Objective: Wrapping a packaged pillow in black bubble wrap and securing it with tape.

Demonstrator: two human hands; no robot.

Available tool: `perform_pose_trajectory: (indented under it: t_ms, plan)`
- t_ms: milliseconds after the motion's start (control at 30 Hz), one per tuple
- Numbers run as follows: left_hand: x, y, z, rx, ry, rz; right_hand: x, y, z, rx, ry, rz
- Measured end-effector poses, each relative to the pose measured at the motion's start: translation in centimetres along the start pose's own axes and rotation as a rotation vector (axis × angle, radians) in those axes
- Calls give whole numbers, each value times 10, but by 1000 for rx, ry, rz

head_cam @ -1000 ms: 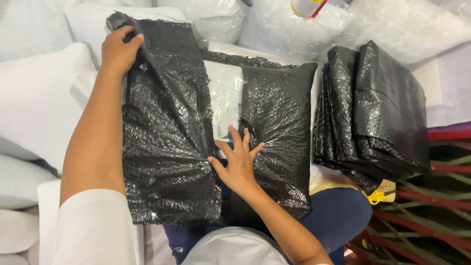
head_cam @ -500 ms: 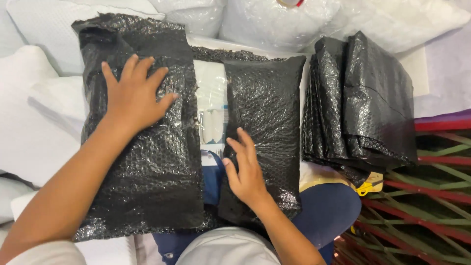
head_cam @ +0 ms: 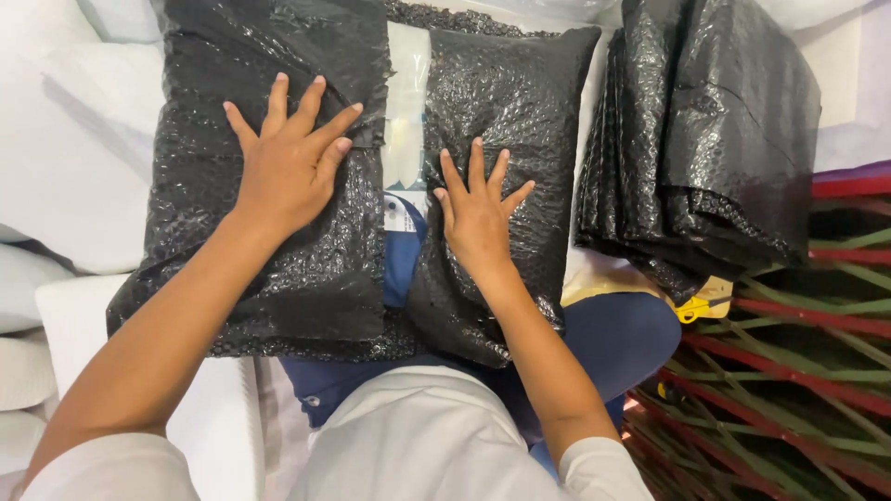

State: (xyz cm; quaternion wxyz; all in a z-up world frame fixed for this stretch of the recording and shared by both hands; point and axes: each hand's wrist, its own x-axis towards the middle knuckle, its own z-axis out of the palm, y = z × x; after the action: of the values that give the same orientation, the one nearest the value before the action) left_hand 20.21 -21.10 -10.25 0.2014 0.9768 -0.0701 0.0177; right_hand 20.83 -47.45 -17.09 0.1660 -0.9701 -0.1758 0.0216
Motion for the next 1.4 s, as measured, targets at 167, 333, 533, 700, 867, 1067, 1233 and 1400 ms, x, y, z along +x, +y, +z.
perform_pose_trajectory:
  t_ms: [167, 333, 533, 700, 867, 1067, 1233, 1400]
  plan:
    - [2, 13, 1, -15, -69, -43, 1, 7, -2, 233, 53, 32]
    - [-1, 21, 6, 2, -178, -82, -1, 7, -6, 413, 130, 7]
    - [-12, 20, 11, -25, -72, -39, 2, -6, -8, 305, 154, -31]
    - [-19, 16, 31, 81, -37, -18, 8, -16, 4, 82, 119, -39]
    - [-22, 18, 32, 148, -47, -31, 11, -30, 4, 31, 87, -86]
    - [-23, 14, 20, -117, -39, -97, 30, -64, -4, 135, -6, -5]
    - [-52, -8, -30, -394, 119, -122, 41, -75, -5, 46, -194, 118]
    - [-119, -64, -65, -319, 135, -632, 38, -73, -2, 55, -193, 79]
